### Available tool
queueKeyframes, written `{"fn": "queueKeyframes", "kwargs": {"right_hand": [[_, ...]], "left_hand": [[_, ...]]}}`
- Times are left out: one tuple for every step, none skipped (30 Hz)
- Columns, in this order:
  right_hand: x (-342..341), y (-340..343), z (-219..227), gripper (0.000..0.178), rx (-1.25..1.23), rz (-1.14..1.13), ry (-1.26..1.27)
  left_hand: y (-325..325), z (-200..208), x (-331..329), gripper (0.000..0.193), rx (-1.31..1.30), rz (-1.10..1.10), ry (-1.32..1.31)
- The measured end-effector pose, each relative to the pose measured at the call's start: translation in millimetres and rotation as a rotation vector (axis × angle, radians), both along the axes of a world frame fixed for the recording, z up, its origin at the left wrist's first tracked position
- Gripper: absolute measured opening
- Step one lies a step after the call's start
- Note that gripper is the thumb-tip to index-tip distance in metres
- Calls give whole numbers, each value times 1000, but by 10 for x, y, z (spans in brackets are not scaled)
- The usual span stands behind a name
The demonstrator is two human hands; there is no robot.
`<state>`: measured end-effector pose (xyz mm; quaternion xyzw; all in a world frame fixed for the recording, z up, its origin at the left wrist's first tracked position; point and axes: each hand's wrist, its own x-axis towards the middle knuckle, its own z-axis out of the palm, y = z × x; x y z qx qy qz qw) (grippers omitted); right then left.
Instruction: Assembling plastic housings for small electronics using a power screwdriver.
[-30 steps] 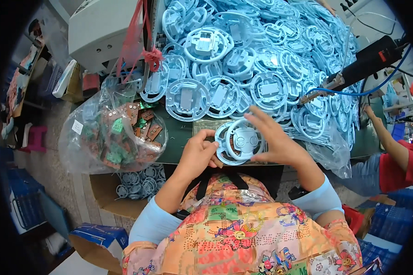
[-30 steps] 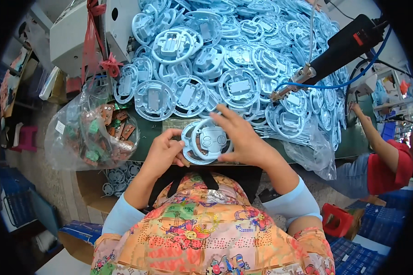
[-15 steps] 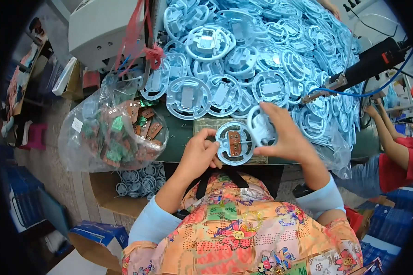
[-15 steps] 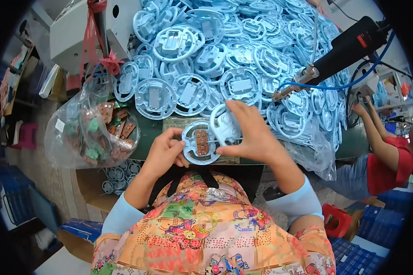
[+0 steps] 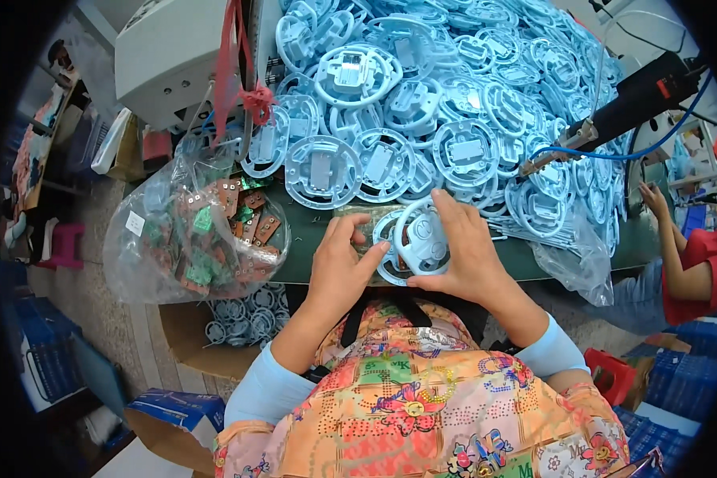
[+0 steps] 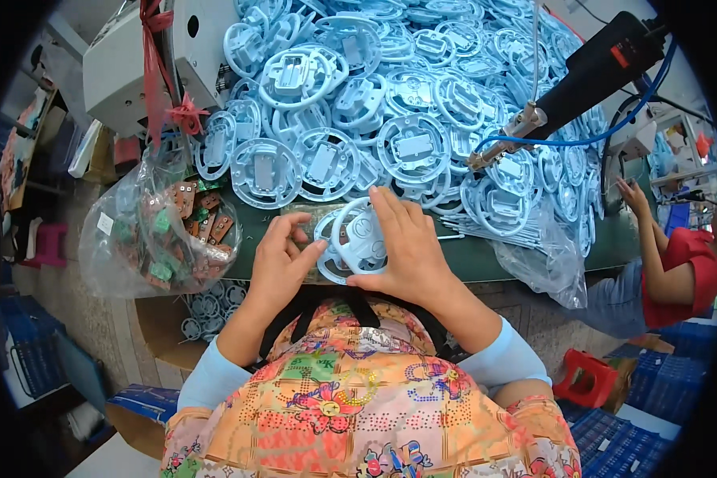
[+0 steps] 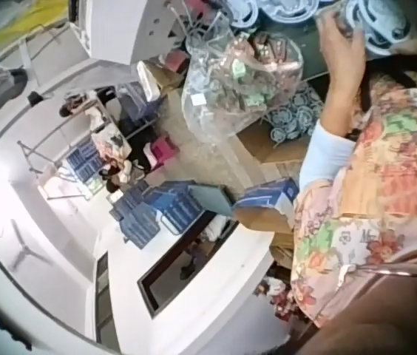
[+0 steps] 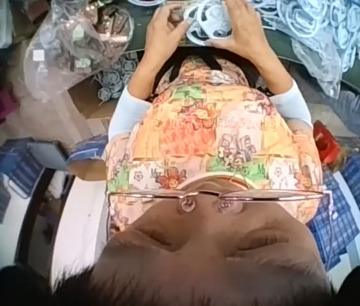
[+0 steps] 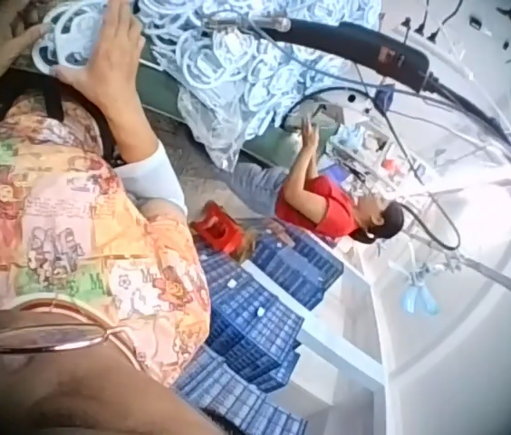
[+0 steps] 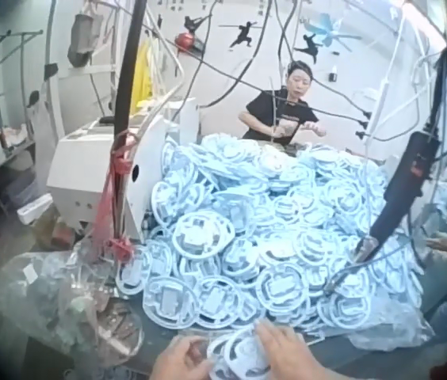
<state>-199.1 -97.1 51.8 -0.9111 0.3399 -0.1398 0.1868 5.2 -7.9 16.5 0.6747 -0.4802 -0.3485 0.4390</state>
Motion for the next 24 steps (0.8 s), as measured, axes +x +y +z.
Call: {"fn": "queueKeyframes", "kwargs": {"right_hand": [[-1,2,-10,120,8,2,-16],[5,-2,-13,120,14,5,-33],[5,-1,-12,120,11,4,-35],[1,3,-9,120,20,6,-32],[-5,3,-3,120,27,6,-28],[-7,-6,8,120,24,6,-31],[-5,-18,23,119,25,15,-52],[3,-28,39,119,27,29,-74],[17,-24,59,119,26,35,-77],[34,-12,84,118,10,50,-79],[49,7,103,117,-5,60,-80],[63,26,118,117,-5,62,-83],[75,50,132,116,-43,94,-41],[100,80,143,115,-80,131,-1],[120,114,152,113,-77,158,4],[139,149,149,113,-77,165,-2],[149,172,147,112,-81,188,-4],[161,181,148,111,-85,210,-6],[174,180,155,109,-81,226,10],[176,189,153,109,-81,225,9],[180,200,144,109,-78,232,3],[178,207,139,109,-75,239,-2],[174,209,135,109,-75,239,-3],[169,211,132,109,-73,243,-3]], "left_hand": [[-2,10,0,41,-20,-5,-37],[-4,-2,12,41,-22,-6,-40],[-1,-32,31,40,-16,-6,-23],[0,-47,44,40,-10,-6,-7],[-2,-43,46,40,-13,-7,-10],[-3,-36,50,39,45,2,90],[-1,-31,53,37,104,10,189],[14,-33,42,37,101,15,186],[32,-38,18,36,19,65,163],[41,-35,-4,35,-62,115,138],[34,22,-12,35,-63,116,136],[18,122,-16,35,-149,103,87],[-7,181,-23,35,-234,89,37],[-40,186,-18,35,-233,96,30],[-88,180,-12,35,-264,54,-28],[-121,175,-12,35,-294,12,-86],[-147,177,-26,28,-244,6,-41],[-154,173,-28,28,-245,9,-46],[-160,167,-27,24,-144,-2,41],[-161,167,-37,20,-42,-16,130],[-154,172,-47,14,-67,1,199],[-158,153,-44,14,-67,0,199],[-164,111,-30,13,-41,-1,246],[-163,92,-14,12,-14,-2,293]]}}
